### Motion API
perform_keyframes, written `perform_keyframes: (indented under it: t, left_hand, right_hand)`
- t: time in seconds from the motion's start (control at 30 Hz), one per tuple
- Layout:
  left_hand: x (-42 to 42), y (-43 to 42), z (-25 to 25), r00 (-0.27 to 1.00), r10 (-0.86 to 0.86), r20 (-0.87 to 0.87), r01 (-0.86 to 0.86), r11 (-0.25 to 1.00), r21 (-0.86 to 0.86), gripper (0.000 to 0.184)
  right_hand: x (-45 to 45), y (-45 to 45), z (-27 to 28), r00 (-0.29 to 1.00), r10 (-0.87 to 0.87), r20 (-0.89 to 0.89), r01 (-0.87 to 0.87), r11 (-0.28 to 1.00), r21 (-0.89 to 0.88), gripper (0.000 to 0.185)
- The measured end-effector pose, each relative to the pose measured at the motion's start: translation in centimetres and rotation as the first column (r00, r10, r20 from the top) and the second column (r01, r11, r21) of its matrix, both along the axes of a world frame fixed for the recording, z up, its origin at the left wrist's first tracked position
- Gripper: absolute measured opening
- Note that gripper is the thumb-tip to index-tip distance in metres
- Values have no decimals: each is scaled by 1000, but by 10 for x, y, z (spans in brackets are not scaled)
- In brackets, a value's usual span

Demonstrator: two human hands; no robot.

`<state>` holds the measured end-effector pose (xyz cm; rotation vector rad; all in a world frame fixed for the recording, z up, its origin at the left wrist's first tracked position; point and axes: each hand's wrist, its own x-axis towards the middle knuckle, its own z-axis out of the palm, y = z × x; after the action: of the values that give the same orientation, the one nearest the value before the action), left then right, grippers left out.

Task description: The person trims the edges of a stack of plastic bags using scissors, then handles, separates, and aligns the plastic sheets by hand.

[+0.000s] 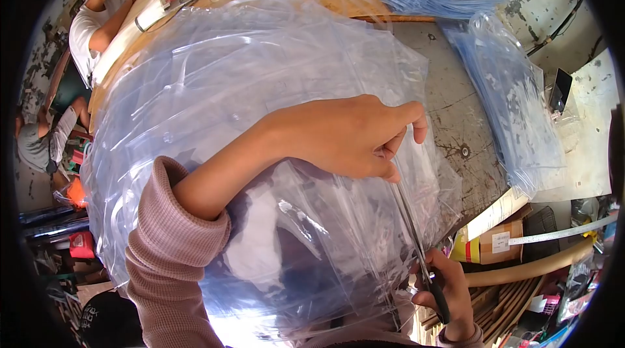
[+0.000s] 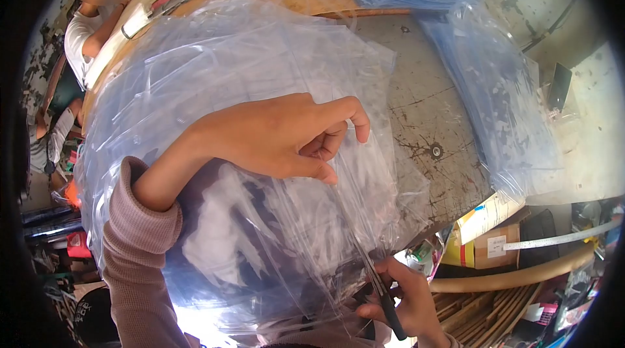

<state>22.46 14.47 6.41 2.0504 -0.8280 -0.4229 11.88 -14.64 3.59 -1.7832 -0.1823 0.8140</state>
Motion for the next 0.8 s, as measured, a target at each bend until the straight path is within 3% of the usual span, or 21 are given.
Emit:
perform_keyframes:
  t: [0.13, 0.37, 0.43, 0.8]
  left_hand:
    - [3, 2, -3, 1000, -19, -4, 19, 999, -47, 43]
    - [4, 2, -6, 1000, -15, 26, 16, 998, -55, 42]
    - [3, 2, -4, 1000, -2, 0, 2, 999, -43, 42]
    - [2, 1, -1, 1000, 17, -19, -18, 999, -45, 43]
  right_hand:
    - [4, 0, -2, 994, 55, 92, -52, 998, -41, 63]
    - [-2, -2, -1, 1000, -15, 17, 17, 996, -90, 67]
    - [-3, -2, -3, 998, -63, -24, 63, 998, -27, 71]
    - [6, 3, 8, 1000, 2, -12, -3, 999, -52, 68]
